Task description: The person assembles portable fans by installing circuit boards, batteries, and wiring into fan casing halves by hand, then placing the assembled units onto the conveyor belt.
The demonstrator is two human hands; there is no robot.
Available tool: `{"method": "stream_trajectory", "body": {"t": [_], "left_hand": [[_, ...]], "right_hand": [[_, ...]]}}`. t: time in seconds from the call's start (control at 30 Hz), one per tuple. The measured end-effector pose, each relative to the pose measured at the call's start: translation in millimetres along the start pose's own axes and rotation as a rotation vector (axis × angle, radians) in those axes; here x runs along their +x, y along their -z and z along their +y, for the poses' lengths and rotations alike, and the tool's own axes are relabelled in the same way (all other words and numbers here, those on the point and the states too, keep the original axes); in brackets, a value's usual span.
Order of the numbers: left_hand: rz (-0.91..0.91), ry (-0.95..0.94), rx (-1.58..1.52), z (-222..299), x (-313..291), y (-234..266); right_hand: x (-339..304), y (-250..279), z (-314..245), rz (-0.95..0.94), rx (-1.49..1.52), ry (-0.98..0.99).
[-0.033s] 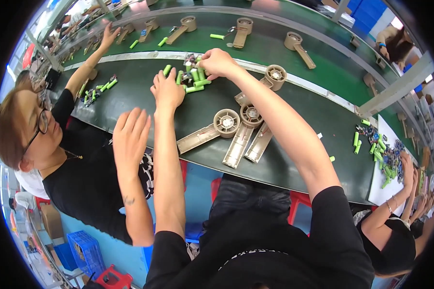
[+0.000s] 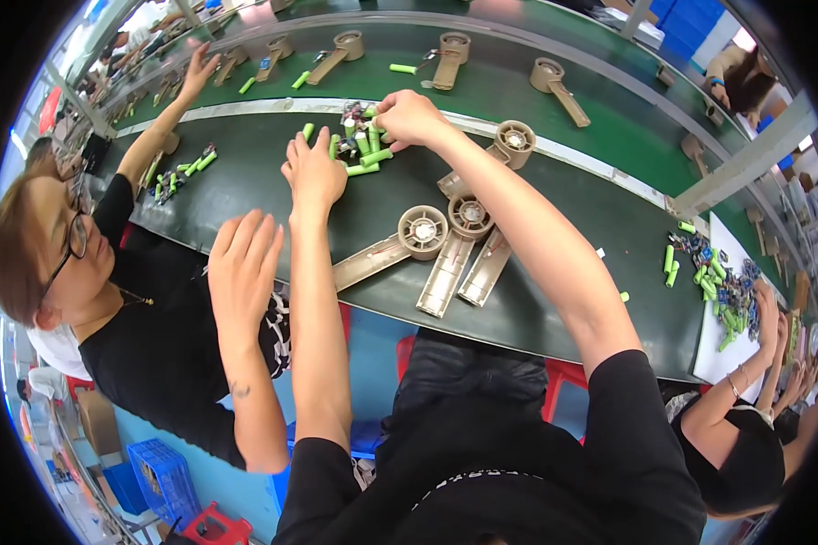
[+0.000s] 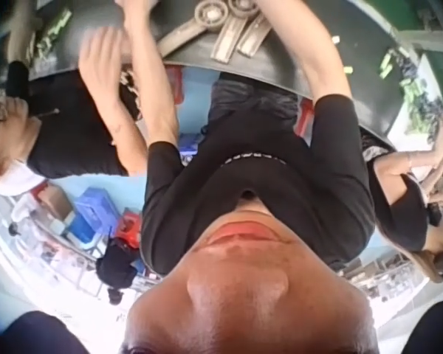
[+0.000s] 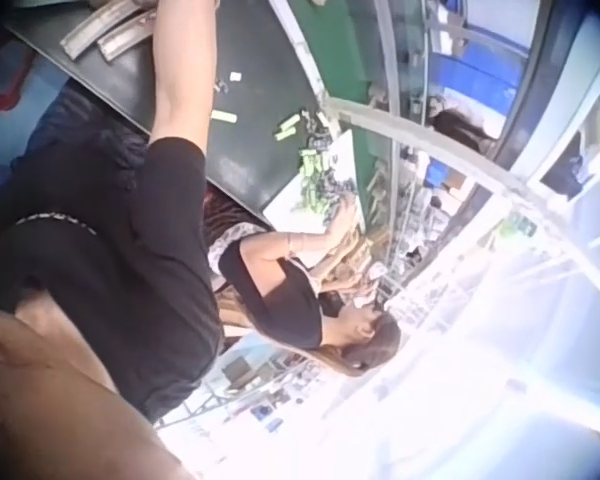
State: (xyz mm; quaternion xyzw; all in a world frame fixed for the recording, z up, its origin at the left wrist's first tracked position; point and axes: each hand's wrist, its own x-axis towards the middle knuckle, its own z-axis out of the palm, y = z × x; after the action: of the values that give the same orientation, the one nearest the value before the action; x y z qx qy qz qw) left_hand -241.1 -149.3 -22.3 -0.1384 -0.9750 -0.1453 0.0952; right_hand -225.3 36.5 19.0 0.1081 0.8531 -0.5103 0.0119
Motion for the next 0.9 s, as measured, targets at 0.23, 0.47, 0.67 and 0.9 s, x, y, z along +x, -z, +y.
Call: {"method": "stream_trajectory", "body": {"t": [0.23,0.47,0.67,0.9], "left_hand": [[0.244,-0.471,-0.458,110,-93,36],[-0.040,-0.757,-0.775,208,-183,44],[-0.249,-0.444,-0.952,219,-195,27],[-0.735,-0.049,-1.434,234,-194,4]], "right_hand": [[-39,125,39,0.584,-0.463,0.076],[-36,233,193,0.471,-0.108,-0.327],[-124,206,153,0.488,0.582,-0.194],[-306,110,106,0.543,0.504,-0.244]]}}
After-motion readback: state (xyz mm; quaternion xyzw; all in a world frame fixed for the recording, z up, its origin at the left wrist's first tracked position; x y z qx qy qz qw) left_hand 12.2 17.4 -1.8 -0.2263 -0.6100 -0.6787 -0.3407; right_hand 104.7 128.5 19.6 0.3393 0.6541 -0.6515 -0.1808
